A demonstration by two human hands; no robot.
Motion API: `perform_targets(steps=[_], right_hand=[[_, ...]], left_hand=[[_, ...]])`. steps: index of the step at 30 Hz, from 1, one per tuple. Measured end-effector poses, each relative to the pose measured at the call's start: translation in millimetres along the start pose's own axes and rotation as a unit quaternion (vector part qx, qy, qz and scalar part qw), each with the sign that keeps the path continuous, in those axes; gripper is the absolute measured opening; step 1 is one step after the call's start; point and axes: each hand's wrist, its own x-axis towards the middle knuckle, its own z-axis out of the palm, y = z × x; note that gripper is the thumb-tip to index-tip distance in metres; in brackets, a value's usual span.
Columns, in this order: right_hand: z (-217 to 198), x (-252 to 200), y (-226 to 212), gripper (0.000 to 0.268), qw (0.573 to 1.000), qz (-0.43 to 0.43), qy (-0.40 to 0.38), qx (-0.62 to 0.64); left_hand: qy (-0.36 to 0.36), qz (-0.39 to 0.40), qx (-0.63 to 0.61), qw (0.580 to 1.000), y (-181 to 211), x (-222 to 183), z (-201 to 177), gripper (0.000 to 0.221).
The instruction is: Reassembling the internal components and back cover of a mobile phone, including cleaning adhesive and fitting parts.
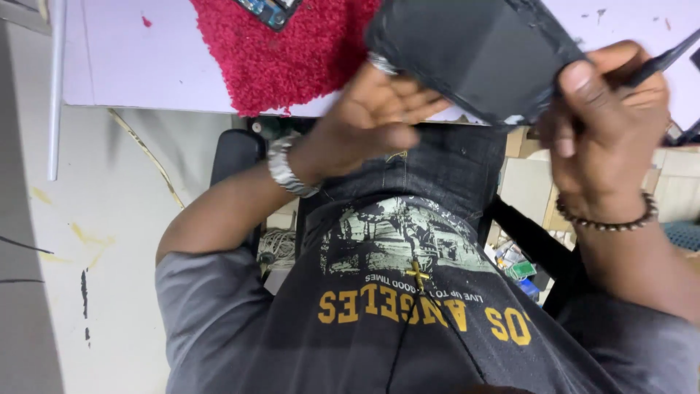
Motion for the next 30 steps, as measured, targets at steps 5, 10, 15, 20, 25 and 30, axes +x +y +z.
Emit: perform_targets(steps=[5, 10, 15, 20, 25, 30], right_hand=[[22, -14, 5, 0.017, 0.981, 0.060, -0.117, 0.143], [7, -15, 6, 0.023, 0.966, 0.011, -0.099, -0.239], [3, 1, -2, 0.014, 0.869, -0.268, -0.143, -0.391], [21, 7, -16, 0.008, 0.820, -0.354, -0.163, -0.420], [24, 7, -7, 0.008, 0.737, -0.413, -0.167, -0.508], [22, 9, 14, 0.022, 0.656, -0.468, -0.099, -0.584]], left_hand=[[-0.020, 0.020, 0.131, 0.991, 5, 25, 47, 0.070], [0.041, 0.100, 0.121, 0.987, 6, 35, 52, 0.040], [0.031, 0.086, 0.065, 0.994, -12, 34, 31, 0.043], [0.050, 0.104, 0.165, 0.979, -12, 37, 32, 0.041], [0.134, 0.105, 0.188, 0.967, -24, 37, 30, 0.037], [0.134, 0.095, 0.252, 0.954, -25, 39, 26, 0.037]])
